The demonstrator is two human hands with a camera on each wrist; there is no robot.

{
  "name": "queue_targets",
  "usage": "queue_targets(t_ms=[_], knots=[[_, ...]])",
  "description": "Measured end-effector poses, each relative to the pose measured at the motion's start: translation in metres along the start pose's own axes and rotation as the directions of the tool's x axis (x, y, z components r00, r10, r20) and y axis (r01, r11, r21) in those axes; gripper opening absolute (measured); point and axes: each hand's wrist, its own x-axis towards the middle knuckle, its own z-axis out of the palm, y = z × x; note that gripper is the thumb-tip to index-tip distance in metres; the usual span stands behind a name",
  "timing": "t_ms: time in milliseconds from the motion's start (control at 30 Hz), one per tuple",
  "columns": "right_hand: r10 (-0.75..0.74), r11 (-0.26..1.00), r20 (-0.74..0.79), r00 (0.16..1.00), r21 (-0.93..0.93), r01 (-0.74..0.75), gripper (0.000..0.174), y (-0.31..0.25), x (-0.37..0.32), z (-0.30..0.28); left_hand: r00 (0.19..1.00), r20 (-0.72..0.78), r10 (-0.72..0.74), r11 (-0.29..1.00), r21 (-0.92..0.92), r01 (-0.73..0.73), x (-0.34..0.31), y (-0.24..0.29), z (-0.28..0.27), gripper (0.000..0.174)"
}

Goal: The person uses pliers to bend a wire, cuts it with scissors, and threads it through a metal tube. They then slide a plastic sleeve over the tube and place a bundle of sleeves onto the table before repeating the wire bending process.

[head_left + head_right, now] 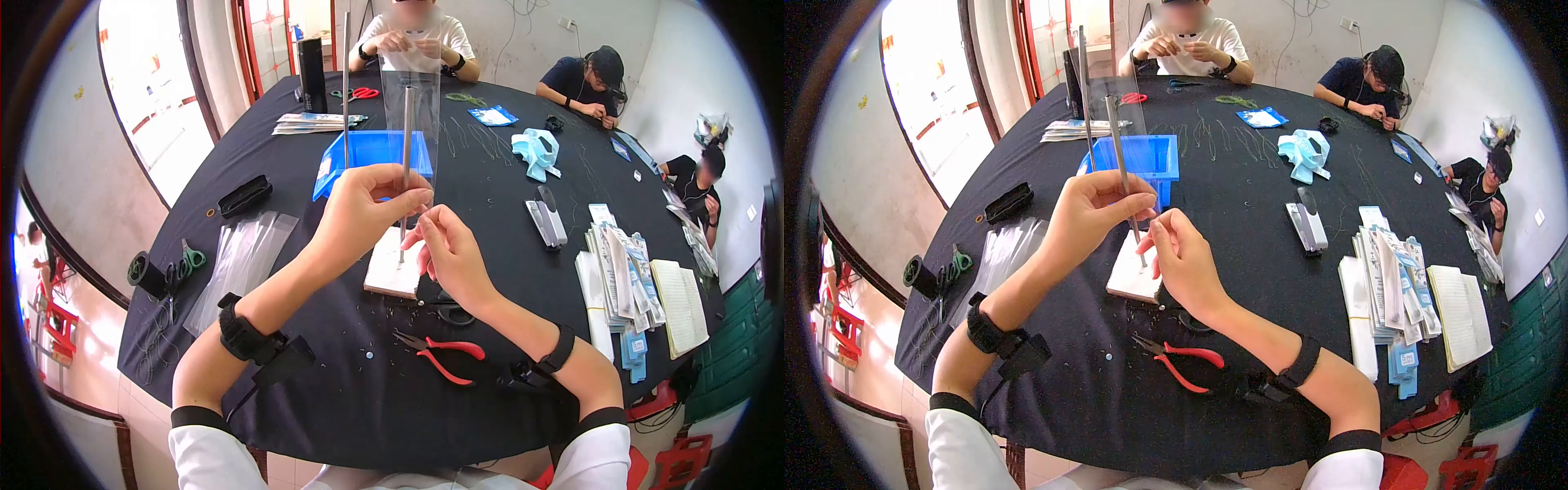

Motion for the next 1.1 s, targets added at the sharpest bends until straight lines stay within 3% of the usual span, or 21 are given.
queue_targets(t_ms=[233, 433, 733, 933, 1100], knots=[[0.008, 1.0, 0.019, 1.0, -0.008, -0.008, 0.023, 0.0, 0.0, -0.001, 0.998, 0.055, -0.007, 0.999, -0.04, 0.009, 0.001, 0.002, -0.004, 0.013], [-0.017, 1.0, 0.024, 1.0, -0.007, 0.017, 0.029, 0.002, -0.001, -0.001, 0.999, 0.009, -0.038, 0.996, -0.086, 0.038, 0.0, -0.002, -0.001, 0.013], [-0.01, 0.983, 0.12, 0.993, -0.179, 0.031, 0.033, 0.014, -0.008, -0.011, 0.997, -0.026, -0.068, 0.989, -0.13, 0.064, -0.003, -0.009, 0.006, 0.011], [0.086, 0.92, 0.133, 0.987, -0.39, -0.028, 0.018, -0.003, -0.012, -0.027, 0.993, -0.099, -0.059, 0.995, -0.081, 0.051, -0.009, -0.017, 0.014, 0.011], [-0.013, 0.882, 0.084, 0.996, -0.468, 0.051, 0.013, -0.017, -0.013, -0.043, 0.984, -0.155, -0.084, 0.995, -0.061, 0.075, -0.017, -0.02, 0.021, 0.011]])
